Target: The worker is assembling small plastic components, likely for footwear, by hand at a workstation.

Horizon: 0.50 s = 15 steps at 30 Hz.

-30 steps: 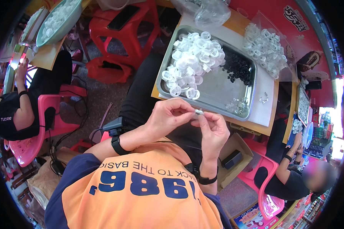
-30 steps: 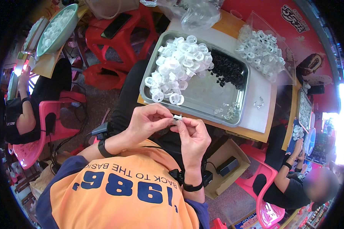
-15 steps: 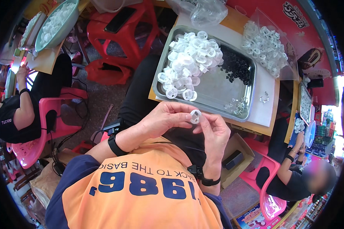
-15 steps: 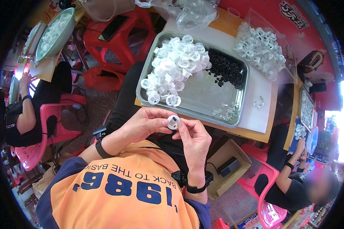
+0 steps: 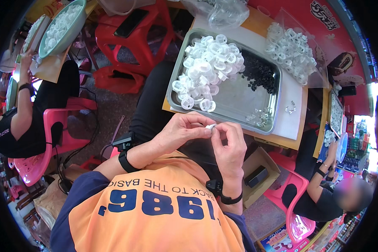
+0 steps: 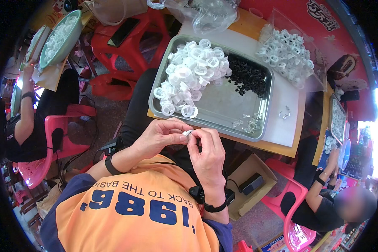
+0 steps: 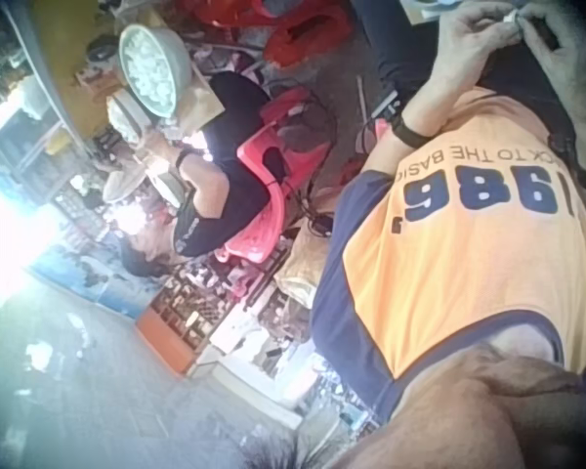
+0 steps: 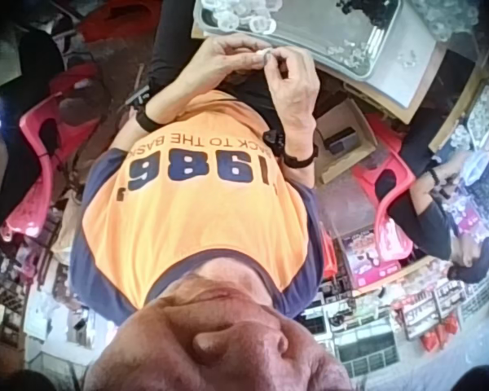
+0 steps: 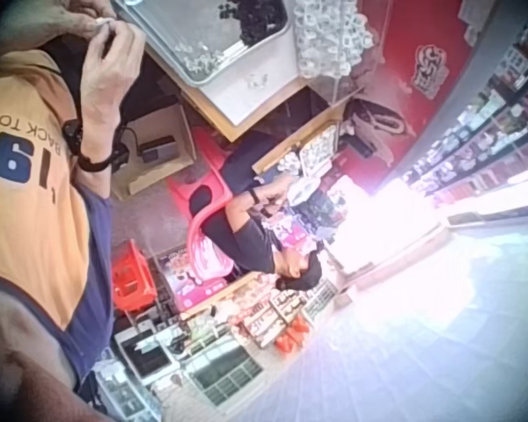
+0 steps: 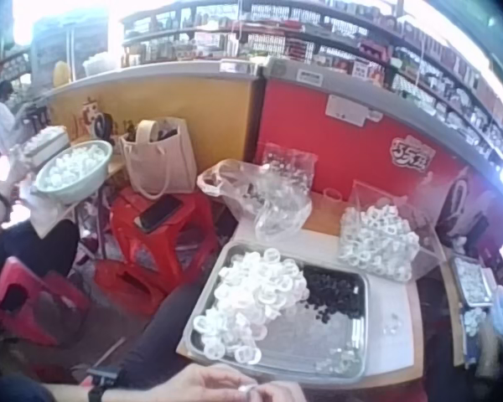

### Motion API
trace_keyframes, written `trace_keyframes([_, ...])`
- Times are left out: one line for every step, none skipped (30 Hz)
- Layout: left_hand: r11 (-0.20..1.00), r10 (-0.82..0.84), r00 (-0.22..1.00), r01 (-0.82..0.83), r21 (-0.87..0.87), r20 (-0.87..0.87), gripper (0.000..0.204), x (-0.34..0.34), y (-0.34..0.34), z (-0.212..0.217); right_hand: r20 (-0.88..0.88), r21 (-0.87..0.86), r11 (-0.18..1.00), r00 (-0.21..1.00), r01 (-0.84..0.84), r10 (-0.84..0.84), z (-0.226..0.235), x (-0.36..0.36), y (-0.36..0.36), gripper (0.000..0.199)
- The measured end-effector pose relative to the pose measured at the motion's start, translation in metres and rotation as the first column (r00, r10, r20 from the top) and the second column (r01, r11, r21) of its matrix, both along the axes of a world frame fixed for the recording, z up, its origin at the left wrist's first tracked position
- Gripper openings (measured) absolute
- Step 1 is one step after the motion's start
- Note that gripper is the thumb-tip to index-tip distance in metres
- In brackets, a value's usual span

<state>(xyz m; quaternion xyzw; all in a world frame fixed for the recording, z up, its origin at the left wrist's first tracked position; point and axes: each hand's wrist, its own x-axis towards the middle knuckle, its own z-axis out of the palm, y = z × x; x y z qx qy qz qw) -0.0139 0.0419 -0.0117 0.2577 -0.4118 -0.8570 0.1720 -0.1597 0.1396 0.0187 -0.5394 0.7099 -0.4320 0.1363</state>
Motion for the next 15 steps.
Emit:
trace_keyframes([1.0, -0.001, 1.0, 0.001, 0.001, 0.001, 0.028, 0.0, 0.001, 0.002, -0.048, -0.032, 0.999, 0.998, -0.03, 0.028, -0.003, -0.001, 0.0, 0.017])
trace_keyframes([0.998, 0.009, 1.0, -0.01, 0.068, 0.016, 0.029, 0.0, 0.001, 0.004, -0.047, -0.032, 0.999, 0.999, -0.03, 0.029, -0.005, -0.001, 0.0, 0.017])
trace_keyframes([0.991, 0.018, 0.999, -0.022, 0.135, 0.031, 0.029, 0.0, 0.002, 0.005, -0.055, -0.033, 0.998, 0.998, -0.045, 0.043, -0.006, -0.002, 0.0, 0.017])
trace_keyframes([0.991, 0.018, 0.999, -0.022, 0.136, 0.033, 0.029, 0.0, 0.003, 0.004, -0.064, -0.033, 0.998, 0.996, -0.06, 0.057, -0.007, -0.003, 0.0, 0.017])
trace_keyframes([0.977, 0.037, 0.999, -0.037, 0.208, 0.004, 0.029, 0.0, 0.004, 0.004, -0.063, -0.033, 0.998, 0.996, -0.061, 0.059, -0.008, -0.003, 0.001, 0.017])
trace_keyframes([0.959, 0.058, 0.998, -0.049, 0.28, -0.023, 0.029, 0.0, 0.005, 0.004, -0.067, -0.027, 0.998, 0.996, -0.062, 0.06, -0.008, -0.003, 0.002, 0.016])
trace_keyframes([0.959, 0.059, 0.998, -0.05, 0.28, -0.022, 0.029, -0.001, 0.007, 0.003, -0.071, -0.021, 0.998, 0.996, -0.063, 0.062, -0.008, -0.003, 0.003, 0.016])
trace_keyframes([0.949, 0.059, 0.998, -0.046, 0.311, -0.035, 0.027, -0.002, 0.008, 0.003, -0.07, -0.02, 0.998, 0.996, -0.064, 0.062, -0.009, -0.003, 0.004, 0.016])
trace_keyframes([0.939, 0.06, 0.997, -0.041, 0.342, -0.047, 0.025, -0.003, 0.008, 0.003, -0.072, -0.02, 0.998, 0.996, -0.06, 0.058, -0.01, -0.003, 0.006, 0.016])
trace_keyframes([0.939, 0.06, 0.997, -0.041, 0.342, -0.047, 0.025, -0.004, 0.009, 0.002, -0.074, -0.019, 0.998, 0.996, -0.056, 0.055, -0.011, -0.003, 0.007, 0.016])
trace_keyframes([0.937, 0.053, 0.997, -0.032, 0.348, -0.052, 0.025, -0.004, 0.009, 0.002, -0.073, -0.018, 0.998, 0.996, -0.055, 0.054, -0.013, -0.003, 0.008, 0.016])
trace_keyframes([0.935, 0.045, 0.997, -0.022, 0.353, -0.058, 0.025, -0.005, 0.009, 0.001, -0.081, -0.027, 0.998, 0.996, -0.051, 0.048, -0.014, -0.003, 0.009, 0.015])
trace_keyframes([0.935, 0.044, 0.997, -0.021, 0.354, -0.057, 0.025, -0.005, 0.009, 0.0, -0.089, -0.036, 0.998, 0.995, -0.046, 0.043, -0.015, -0.003, 0.009, 0.015])
trace_keyframes([0.929, 0.04, 0.998, -0.018, 0.369, -0.051, 0.026, -0.005, 0.009, -0.002, -0.088, -0.035, 0.998, 0.995, -0.045, 0.042, -0.016, -0.003, 0.009, 0.015])
trace_keyframes([0.923, 0.036, 0.998, -0.016, 0.385, -0.045, 0.027, -0.005, 0.009, -0.002, -0.092, -0.055, 0.998, 0.995, -0.037, 0.032, -0.017, -0.003, 0.01, 0.014])
